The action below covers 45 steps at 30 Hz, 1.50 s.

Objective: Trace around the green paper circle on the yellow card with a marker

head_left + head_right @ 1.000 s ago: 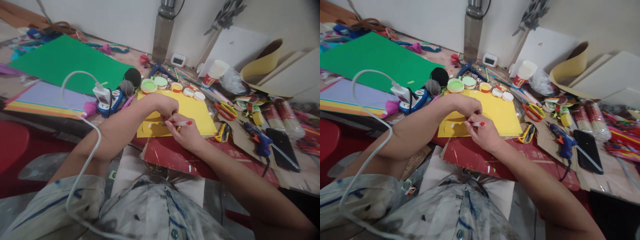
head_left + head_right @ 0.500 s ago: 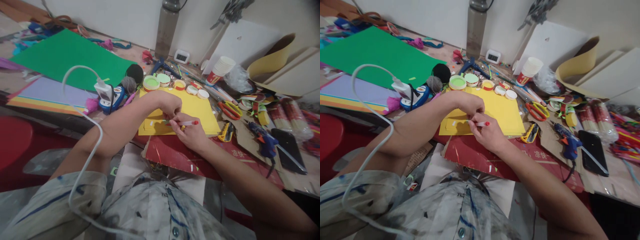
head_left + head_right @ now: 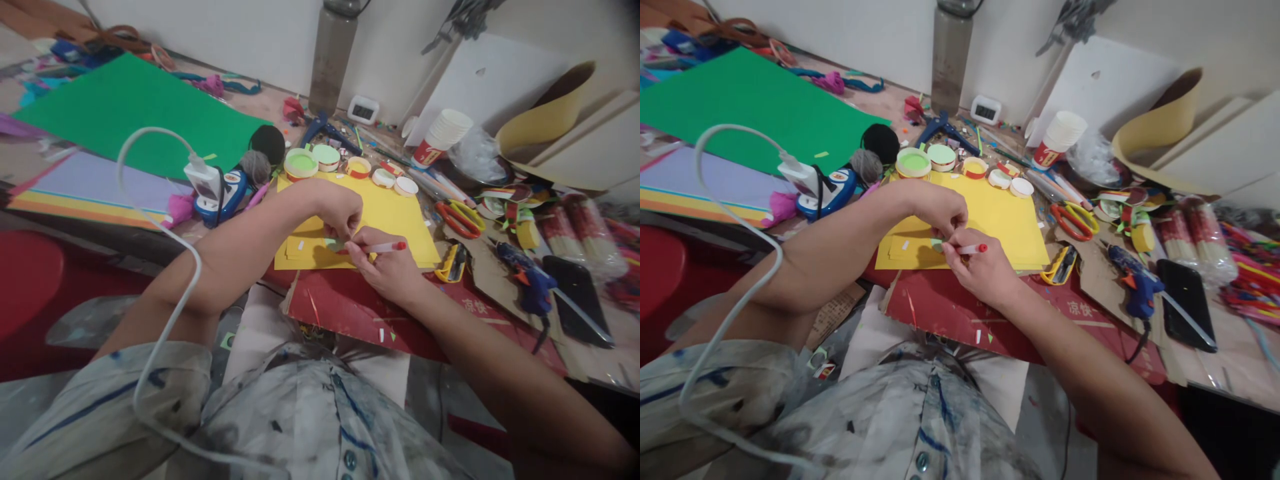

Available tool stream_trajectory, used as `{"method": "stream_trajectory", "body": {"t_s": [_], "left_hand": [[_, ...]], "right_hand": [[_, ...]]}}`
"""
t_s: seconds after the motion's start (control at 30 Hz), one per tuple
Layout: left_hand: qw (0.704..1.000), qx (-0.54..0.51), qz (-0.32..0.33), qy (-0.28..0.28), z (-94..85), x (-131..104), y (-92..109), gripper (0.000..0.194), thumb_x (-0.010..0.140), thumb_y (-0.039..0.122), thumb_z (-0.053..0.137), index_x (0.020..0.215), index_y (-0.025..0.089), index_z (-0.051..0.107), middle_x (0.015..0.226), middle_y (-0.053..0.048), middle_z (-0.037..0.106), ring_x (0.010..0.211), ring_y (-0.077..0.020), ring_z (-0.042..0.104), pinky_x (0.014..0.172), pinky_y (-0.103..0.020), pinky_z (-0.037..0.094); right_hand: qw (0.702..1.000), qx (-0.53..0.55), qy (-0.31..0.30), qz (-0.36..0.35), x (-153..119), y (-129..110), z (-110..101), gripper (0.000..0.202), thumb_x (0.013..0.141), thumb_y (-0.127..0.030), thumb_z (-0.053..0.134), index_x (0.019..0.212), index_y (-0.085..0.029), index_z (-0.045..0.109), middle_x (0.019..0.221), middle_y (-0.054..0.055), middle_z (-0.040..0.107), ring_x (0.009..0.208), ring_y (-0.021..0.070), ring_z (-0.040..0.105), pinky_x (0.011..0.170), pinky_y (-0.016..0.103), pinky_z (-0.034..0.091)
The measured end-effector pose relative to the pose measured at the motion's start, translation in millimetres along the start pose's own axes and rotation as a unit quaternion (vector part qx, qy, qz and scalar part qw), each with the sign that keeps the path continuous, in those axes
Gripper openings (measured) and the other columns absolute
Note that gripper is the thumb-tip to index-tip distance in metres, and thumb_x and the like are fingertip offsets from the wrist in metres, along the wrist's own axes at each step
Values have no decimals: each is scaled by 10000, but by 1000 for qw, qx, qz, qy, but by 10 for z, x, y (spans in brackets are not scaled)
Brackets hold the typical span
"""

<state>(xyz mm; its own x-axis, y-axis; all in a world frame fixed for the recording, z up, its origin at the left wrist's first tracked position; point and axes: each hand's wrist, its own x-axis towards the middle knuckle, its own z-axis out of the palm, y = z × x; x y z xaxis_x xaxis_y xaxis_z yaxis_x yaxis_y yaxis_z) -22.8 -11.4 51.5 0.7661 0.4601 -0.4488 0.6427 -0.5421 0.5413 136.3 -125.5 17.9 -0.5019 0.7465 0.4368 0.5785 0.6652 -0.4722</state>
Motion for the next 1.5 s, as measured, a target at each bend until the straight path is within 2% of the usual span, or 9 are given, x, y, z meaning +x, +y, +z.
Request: {"method": "stream_trajectory", "body": {"t_s": [0.17, 0.43, 0.53, 0.67, 0.73, 0.93, 1.2, 1.3, 1.5], "left_hand": [[1000, 14, 2, 0, -10, -4, 9, 164, 662, 312, 715, 774, 194, 739, 653, -2, 694, 655, -161, 628, 701, -291, 474], [1000, 10, -1, 1, -11, -26, 30, 170, 685, 290, 719, 819, 195, 761, 673, -7, 696, 672, -161, 632, 729, -294, 475], [1000, 14, 9, 5, -3, -14, 19, 170, 717, 293, 706, 826, 173, 757, 699, -24, 704, 645, -154, 627, 708, -300, 476], [1000, 28, 0, 4, 5, 17, -8, 204, 715, 298, 703, 868, 177, 760, 730, -17, 715, 653, -150, 634, 698, -279, 474], [1000, 23, -16, 1, 5, 16, -7, 240, 712, 302, 703, 914, 185, 759, 762, -13, 731, 658, -145, 644, 684, -259, 473], [998, 33, -46, 2, -3, -28, 55, 247, 727, 321, 707, 941, 203, 748, 821, -4, 759, 667, -118, 655, 655, -209, 451], [997, 76, -32, 12, 6, -37, 90, 219, 747, 288, 687, 927, 180, 751, 818, -24, 757, 653, -142, 660, 658, -247, 462], [996, 73, -46, 14, 13, -59, 129, 221, 770, 275, 679, 952, 177, 757, 850, -32, 762, 659, -145, 662, 676, -259, 466], [988, 141, -56, 38, 54, -79, 232, 190, 767, 226, 683, 919, 171, 784, 718, -33, 721, 619, -146, 612, 647, -270, 414]], "right_hand": [[1000, -12, -3, -10, -21, 13, -40, 249, 973, -315, 481, 750, -229, 551, 676, 22, 622, 630, 153, 563, 617, 285, 423], [999, 40, 6, 15, -15, -10, -107, 302, 979, -365, 481, 727, -222, 567, 645, 11, 607, 568, 134, 533, 563, 279, 413], [992, 87, 72, 50, -23, 17, -149, 342, 977, -427, 521, 708, -221, 570, 611, -6, 582, 543, 127, 519, 545, 274, 412], [957, 143, 220, 119, -30, 125, -162, 326, 988, -485, 519, 830, -215, 608, 649, -3, 612, 591, 134, 566, 590, 283, 458], [947, 156, 244, 137, -27, 191, -146, 328, 991, -512, 506, 916, -213, 618, 721, 12, 659, 656, 144, 613, 639, 295, 491], [968, 107, 164, 155, -28, 297, -82, 349, 968, -544, 530, 1019, -224, 660, 910, 39, 740, 852, 176, 700, 744, 311, 520], [965, 102, 152, 186, -33, 312, -34, 370, 957, -555, 530, 1000, -213, 664, 834, 37, 741, 753, 174, 685, 674, 301, 497], [964, 112, 158, 181, -40, 307, -37, 351, 960, -543, 531, 997, -217, 656, 861, 39, 748, 799, 185, 716, 703, 312, 514], [963, 125, 158, 178, -43, 292, -52, 312, 973, -504, 523, 1016, -224, 654, 920, 45, 749, 858, 194, 737, 748, 324, 535]]}}
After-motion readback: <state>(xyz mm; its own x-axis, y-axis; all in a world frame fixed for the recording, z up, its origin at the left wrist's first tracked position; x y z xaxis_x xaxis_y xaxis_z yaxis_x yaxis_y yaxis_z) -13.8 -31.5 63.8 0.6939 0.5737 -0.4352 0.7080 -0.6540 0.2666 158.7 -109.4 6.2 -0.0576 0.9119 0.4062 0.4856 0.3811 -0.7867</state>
